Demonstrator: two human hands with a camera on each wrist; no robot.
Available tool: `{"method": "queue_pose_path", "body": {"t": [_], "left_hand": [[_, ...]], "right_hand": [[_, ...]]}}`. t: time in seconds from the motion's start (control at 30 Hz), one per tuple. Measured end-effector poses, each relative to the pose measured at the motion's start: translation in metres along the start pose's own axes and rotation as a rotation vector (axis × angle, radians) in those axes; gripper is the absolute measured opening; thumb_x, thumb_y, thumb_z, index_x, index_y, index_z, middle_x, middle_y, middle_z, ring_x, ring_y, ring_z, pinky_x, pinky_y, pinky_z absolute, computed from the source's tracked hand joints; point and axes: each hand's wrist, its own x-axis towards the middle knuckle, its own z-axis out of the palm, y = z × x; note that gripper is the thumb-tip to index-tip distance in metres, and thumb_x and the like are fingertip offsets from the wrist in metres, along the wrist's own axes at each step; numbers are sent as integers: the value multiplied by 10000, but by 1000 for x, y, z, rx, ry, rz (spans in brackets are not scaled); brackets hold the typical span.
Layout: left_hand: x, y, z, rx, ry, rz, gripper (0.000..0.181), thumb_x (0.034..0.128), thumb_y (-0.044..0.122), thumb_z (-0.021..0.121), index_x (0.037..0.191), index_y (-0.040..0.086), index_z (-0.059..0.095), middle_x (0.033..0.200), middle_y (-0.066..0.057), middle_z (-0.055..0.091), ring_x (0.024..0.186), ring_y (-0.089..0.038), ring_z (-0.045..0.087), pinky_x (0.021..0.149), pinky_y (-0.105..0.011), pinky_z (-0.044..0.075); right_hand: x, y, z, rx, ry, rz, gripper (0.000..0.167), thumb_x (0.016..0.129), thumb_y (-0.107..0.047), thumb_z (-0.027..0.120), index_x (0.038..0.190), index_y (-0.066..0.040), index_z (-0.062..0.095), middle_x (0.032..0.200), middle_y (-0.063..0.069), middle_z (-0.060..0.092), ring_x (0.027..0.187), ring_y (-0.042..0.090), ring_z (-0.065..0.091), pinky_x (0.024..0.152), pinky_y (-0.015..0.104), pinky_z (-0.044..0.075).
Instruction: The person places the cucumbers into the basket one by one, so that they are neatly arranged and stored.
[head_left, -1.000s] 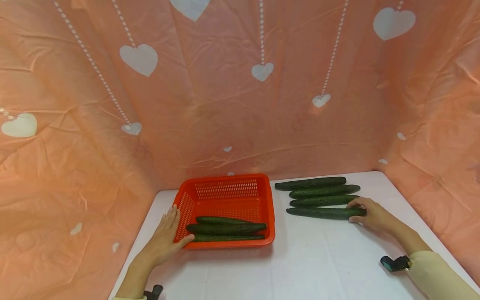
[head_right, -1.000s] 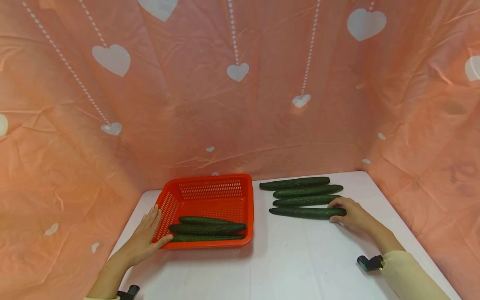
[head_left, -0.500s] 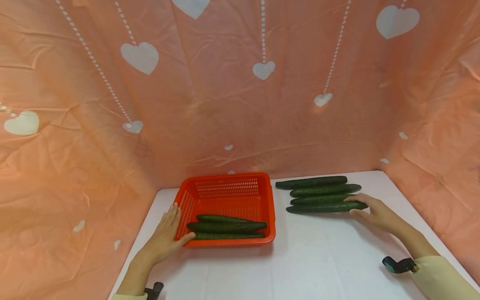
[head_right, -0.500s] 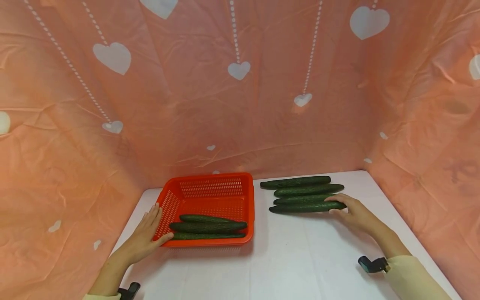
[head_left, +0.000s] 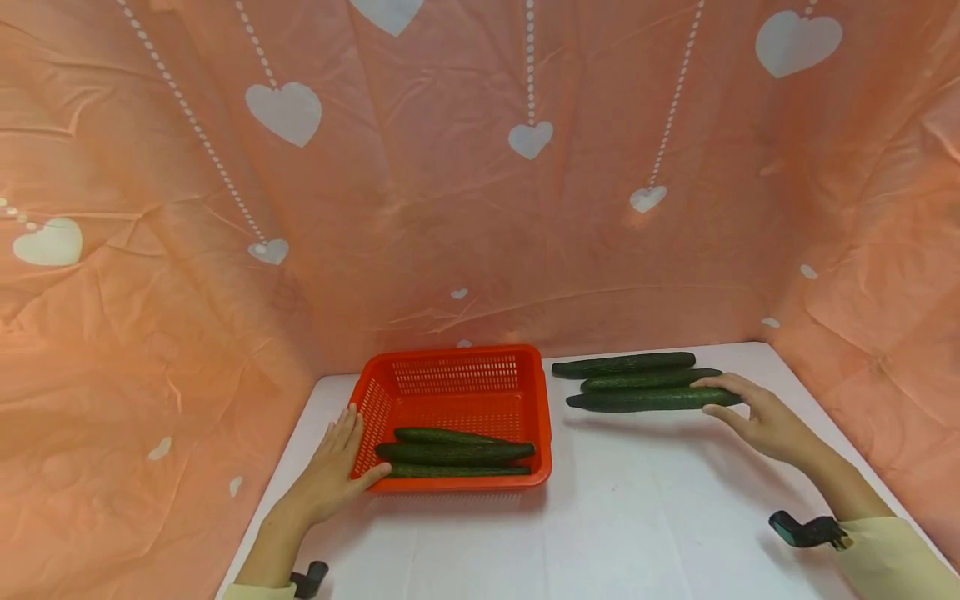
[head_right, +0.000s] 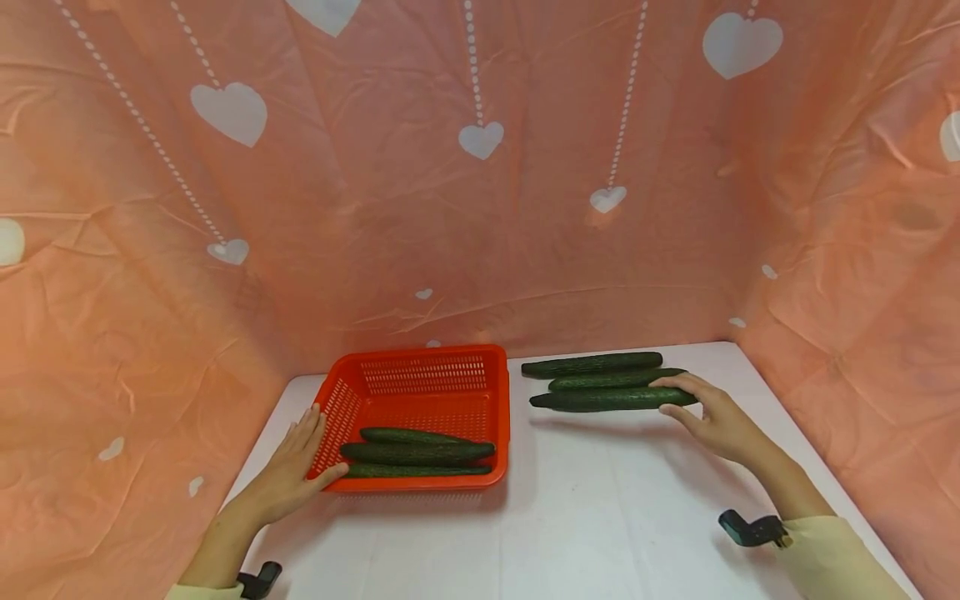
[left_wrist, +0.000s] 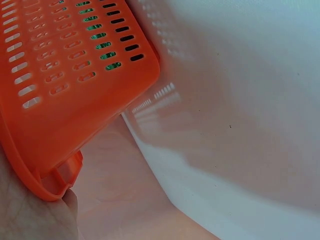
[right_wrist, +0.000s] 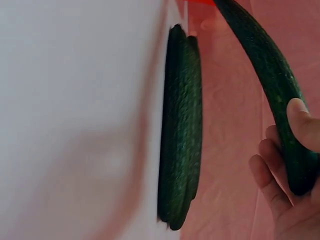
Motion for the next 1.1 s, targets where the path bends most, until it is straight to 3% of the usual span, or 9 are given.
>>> {"method": "queue_pose_path", "body": {"t": [0.17, 0.33, 0.4, 0.53, 0.6, 0.7, 0.83, 0.97, 1.1], "left_hand": [[2, 0, 0, 19, 5, 9, 1067, 1016, 597, 645, 1660, -115, 178, 1776, -270, 24, 1638, -478, 38, 1320, -628, 64], [2, 2, -1, -6, 4, 7, 1069, 1018, 595, 643, 1661, -114, 168, 1778, -266, 16, 1642, -468, 17, 1343, -487, -44], [2, 2, -2, -6, 4, 8, 1070, 1019, 597, 639, 1661, -116, 166, 1777, -268, 17, 1643, -466, 15, 1343, -475, -51], [3, 3, -2, -2, 7, 12, 1070, 1019, 594, 642, 1660, -118, 166, 1776, -271, 20, 1643, -466, 14, 1342, -539, -5], [4, 3, -2, -3, 11, 15, 1071, 1017, 593, 645, 1658, -120, 169, 1775, -273, 22, 1641, -470, 17, 1344, -511, -24], [4, 2, -1, -3, 12, 16, 1073, 1015, 597, 646, 1656, -122, 173, 1774, -276, 25, 1640, -473, 20, 1340, -454, -68], [5, -6, 5, 5, 21, 28, 1091, 1008, 623, 642, 1660, -115, 174, 1776, -272, 23, 1643, -467, 28, 1317, -360, -134], [2, -7, 7, -1, 53, 55, 1082, 1005, 607, 656, 1644, -138, 201, 1762, -305, 64, 1629, -493, 72, 1295, -290, -148], [1, -2, 3, -8, 45, 34, 1079, 1002, 603, 663, 1646, -132, 205, 1766, -294, 68, 1633, -485, 65, 1346, -474, -29]], "right_hand": [[10, -13, -1, 28, 13, -4, 424, 959, -58, 795, 1354, -189, 710, 1304, 15, 695, 1281, -188, 446, 991, 13, 325], [22, -28, 4, 10, -6, 44, 405, 984, -79, 775, 1367, -193, 708, 1307, -28, 676, 1165, -135, 487, 823, 210, 471], [28, -33, 9, 16, -21, 63, 392, 1000, -93, 760, 1378, -182, 703, 1313, -3, 673, 1107, -88, 499, 743, 267, 456], [41, -43, 21, 50, -49, 72, 381, 1022, -105, 737, 1397, -153, 692, 1340, 57, 674, 1092, 52, 545, 707, 293, 431], [48, -48, 28, 61, -60, 66, 377, 1032, -119, 727, 1407, -135, 686, 1370, 77, 670, 1174, 148, 584, 760, 324, 460], [57, -54, 39, 107, -84, 66, 378, 1045, -147, 717, 1420, -123, 678, 1423, 98, 660, 1302, 337, 595, 899, 518, 546], [68, -62, 55, 149, -88, 49, 376, 1038, -153, 728, 1411, -132, 684, 1431, 124, 661, 1380, 444, 562, 994, 745, 493], [75, -70, 70, 164, -76, 21, 385, 997, -103, 768, 1374, -141, 704, 1404, 115, 679, 1366, 416, 582, 1055, 732, 485], [84, -77, 80, 173, -73, -15, 392, 968, -86, 795, 1350, -113, 711, 1356, 63, 704, 1323, 350, 619, 1101, 651, 492]]}}
